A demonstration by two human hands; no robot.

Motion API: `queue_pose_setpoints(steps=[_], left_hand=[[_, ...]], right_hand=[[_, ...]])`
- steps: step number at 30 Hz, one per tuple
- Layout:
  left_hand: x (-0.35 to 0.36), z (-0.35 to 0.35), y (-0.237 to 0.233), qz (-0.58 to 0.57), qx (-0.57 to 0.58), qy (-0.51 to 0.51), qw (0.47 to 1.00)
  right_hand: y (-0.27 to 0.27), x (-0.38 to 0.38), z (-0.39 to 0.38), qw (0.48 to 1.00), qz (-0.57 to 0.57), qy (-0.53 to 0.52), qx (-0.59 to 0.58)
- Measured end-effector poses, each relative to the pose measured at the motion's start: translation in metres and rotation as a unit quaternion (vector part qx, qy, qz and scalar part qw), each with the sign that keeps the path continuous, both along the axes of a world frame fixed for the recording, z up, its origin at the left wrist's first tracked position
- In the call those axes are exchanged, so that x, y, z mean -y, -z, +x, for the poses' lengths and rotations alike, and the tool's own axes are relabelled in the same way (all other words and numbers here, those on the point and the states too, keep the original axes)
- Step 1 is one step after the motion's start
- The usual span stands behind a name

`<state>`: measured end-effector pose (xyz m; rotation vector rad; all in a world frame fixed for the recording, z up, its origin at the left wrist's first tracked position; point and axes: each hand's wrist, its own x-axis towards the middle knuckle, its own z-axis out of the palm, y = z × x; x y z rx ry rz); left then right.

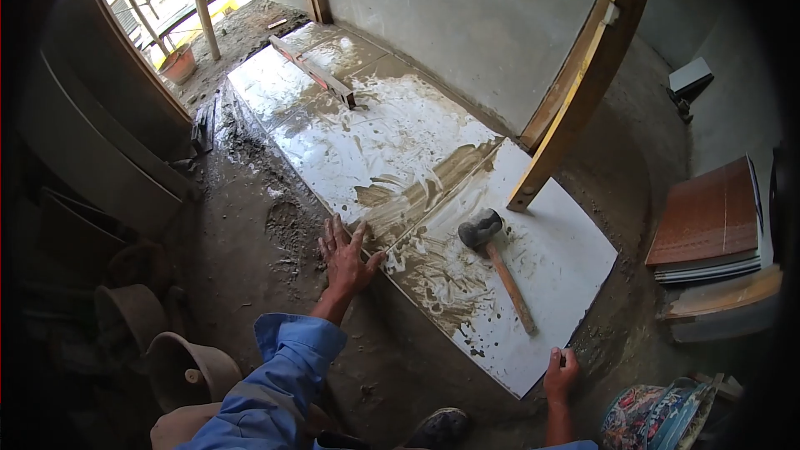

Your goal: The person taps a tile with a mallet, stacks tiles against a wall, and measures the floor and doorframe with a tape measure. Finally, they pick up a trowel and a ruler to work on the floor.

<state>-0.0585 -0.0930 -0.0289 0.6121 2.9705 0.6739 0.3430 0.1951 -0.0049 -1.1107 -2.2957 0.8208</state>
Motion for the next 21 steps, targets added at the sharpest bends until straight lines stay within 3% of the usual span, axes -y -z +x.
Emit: queue_pose_setpoints(steps=[18,21], left_hand=[[-0.001,0.002,-0.001,-0.001,0.045,-0.028,0.999],[-0.002,0.002,0.000,0.000,0.044,-0.029,0.999]], right_hand=[[0.014,0.001,-0.023,1.000,-0.017,0.010,0.024],[0.016,0.001,-0.034,0.997,0.074,-0.025,-0.014]])
